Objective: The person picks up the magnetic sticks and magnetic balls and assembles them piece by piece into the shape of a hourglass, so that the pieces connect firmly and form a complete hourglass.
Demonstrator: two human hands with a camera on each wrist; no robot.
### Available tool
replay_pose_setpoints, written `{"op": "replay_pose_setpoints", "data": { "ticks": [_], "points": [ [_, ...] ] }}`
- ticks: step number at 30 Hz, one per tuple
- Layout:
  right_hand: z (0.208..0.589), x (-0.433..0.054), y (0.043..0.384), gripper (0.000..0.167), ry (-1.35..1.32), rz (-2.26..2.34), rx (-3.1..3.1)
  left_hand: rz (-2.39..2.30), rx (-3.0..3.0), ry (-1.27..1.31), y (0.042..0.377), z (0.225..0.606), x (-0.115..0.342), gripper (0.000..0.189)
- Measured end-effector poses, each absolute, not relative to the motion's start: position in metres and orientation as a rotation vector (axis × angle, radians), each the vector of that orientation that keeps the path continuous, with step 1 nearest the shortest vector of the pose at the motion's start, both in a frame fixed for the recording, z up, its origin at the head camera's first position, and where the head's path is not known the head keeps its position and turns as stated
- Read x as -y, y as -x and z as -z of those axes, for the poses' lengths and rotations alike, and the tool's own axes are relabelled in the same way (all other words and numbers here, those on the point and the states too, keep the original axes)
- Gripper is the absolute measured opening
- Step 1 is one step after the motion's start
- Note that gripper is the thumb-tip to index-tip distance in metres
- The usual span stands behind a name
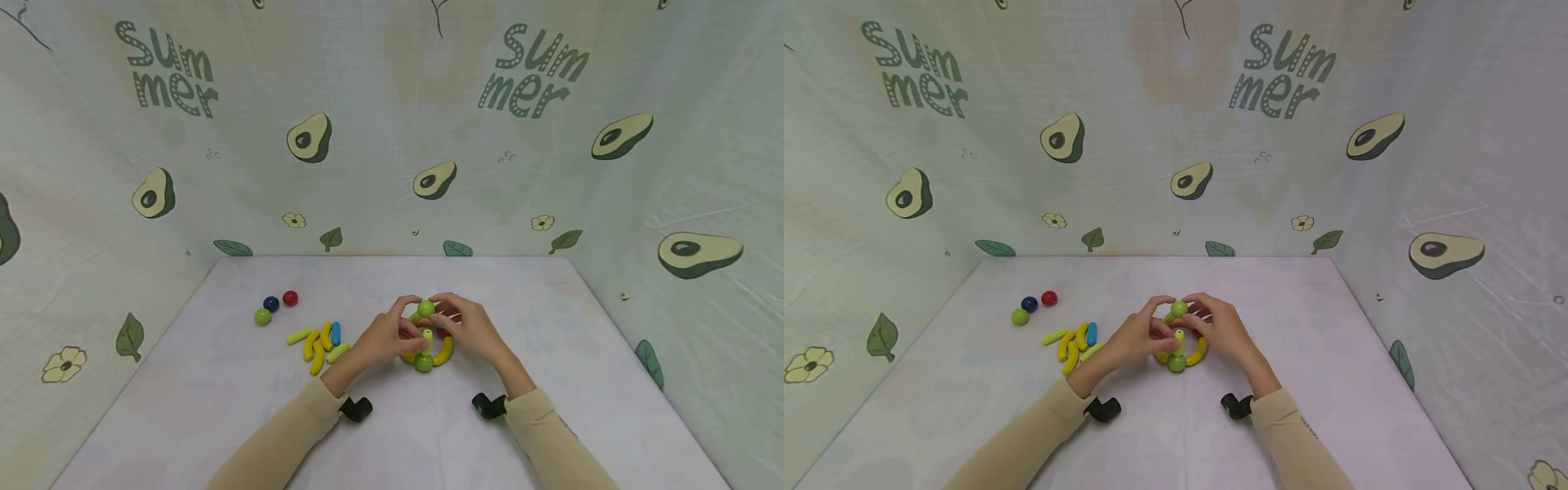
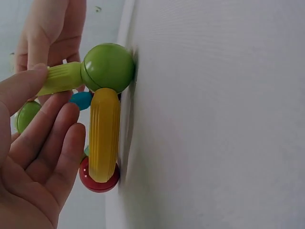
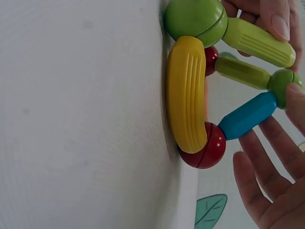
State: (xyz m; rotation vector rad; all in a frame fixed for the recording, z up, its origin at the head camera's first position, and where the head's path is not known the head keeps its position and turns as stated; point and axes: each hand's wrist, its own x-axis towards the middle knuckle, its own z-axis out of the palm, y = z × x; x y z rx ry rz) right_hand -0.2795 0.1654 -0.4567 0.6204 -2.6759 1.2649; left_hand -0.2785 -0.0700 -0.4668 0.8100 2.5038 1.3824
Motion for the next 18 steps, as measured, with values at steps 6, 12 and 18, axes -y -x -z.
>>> {"op": "replay_pose_setpoints", "data": {
  "ticks": [6,12,18],
  "points": [
    [0.4561,-0.1677,0.2799,0.033,-0.669,-1.286,2.670,-1.382,-2.511,-0.813,0.2793,0.4675,0.0718,0.074],
    [0.4552,-0.1690,0.2805,0.034,-0.701,-1.318,2.670,-1.377,-2.514,-0.824,0.2805,0.4684,0.0724,0.071],
    [0.4534,-0.1709,0.2795,0.033,-0.726,-1.330,2.685,-1.362,-2.524,-0.831,0.2803,0.4669,0.0717,0.066]
  ]
}}
